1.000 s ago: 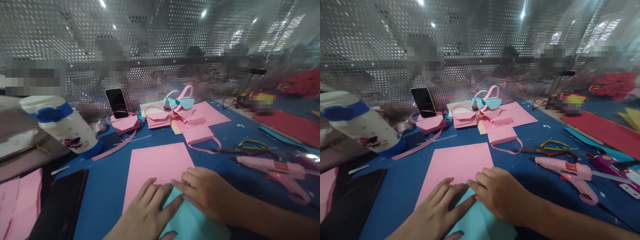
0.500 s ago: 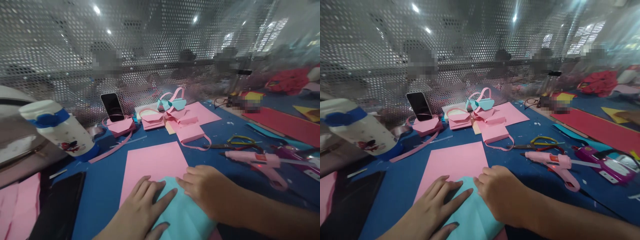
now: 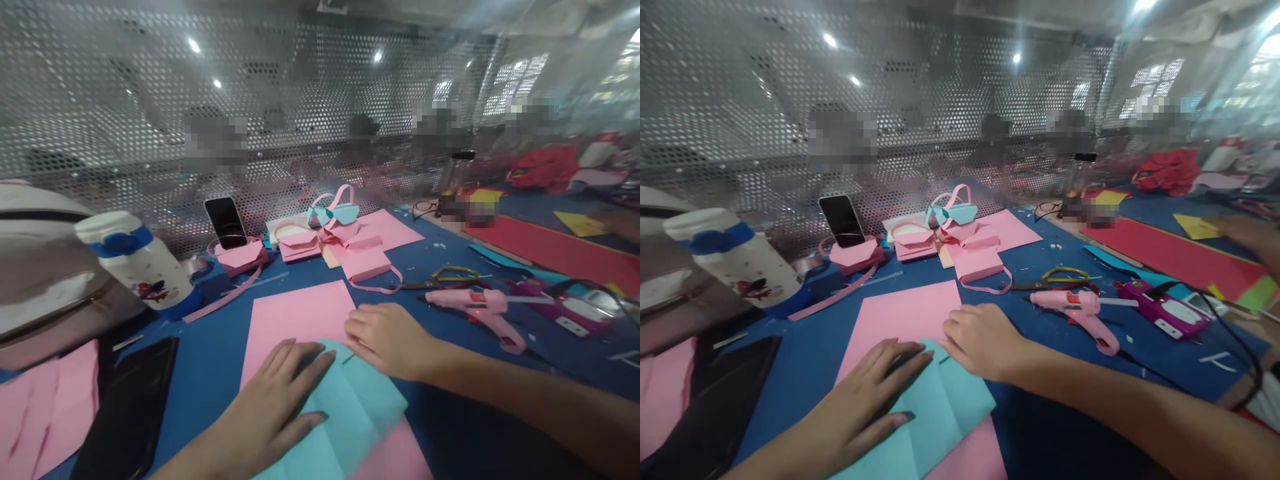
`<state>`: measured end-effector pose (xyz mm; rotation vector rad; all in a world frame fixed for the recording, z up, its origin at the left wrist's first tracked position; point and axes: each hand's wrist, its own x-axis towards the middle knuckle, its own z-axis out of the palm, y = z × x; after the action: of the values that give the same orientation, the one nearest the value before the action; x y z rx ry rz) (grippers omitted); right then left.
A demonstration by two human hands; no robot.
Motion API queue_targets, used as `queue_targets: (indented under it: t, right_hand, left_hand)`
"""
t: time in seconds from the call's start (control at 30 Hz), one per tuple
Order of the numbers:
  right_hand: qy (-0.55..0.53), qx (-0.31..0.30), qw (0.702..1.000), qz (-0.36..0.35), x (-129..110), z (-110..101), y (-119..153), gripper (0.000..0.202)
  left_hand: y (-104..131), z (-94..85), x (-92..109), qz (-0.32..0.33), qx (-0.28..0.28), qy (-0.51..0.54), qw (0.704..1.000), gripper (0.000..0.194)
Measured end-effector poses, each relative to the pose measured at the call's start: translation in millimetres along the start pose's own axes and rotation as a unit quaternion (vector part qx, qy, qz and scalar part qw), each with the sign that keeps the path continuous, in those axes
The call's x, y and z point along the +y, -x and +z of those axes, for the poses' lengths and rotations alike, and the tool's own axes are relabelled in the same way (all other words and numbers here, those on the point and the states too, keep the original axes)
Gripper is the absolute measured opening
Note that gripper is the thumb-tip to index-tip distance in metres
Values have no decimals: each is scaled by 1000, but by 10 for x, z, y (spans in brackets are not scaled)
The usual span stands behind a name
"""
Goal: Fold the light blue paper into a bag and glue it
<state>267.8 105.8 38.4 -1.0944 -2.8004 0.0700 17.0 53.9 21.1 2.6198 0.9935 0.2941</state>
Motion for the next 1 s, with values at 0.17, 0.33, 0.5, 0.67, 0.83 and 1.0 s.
queue_targets:
  t: [0.17,0.33,0.5,0.67,0.83,1.0]
  right_hand:
    - [-115,31,993,10,-62,129,-71,54]
    - [-162,47,986,13,-100,167,-7,26]
    - [-264,72,958,89,21,230,-55,12]
    - [-356,113,920,121,112,321,-120,17]
    - [-483,173,850,122,144,364,-135,21]
    - [-538,171,815,129,155,374,-142,22]
  left_hand:
    - [48,-78,6,-91,120,99,984,41]
    - [116,-54,29,-116,147,54,981,36]
    - [197,14,1,-144,173,71,972,32]
    - [243,12,-162,-180,250,172,935,22]
    - [250,-12,-302,-234,267,308,883,23]
    - [292,28,-387,-254,255,343,868,25]
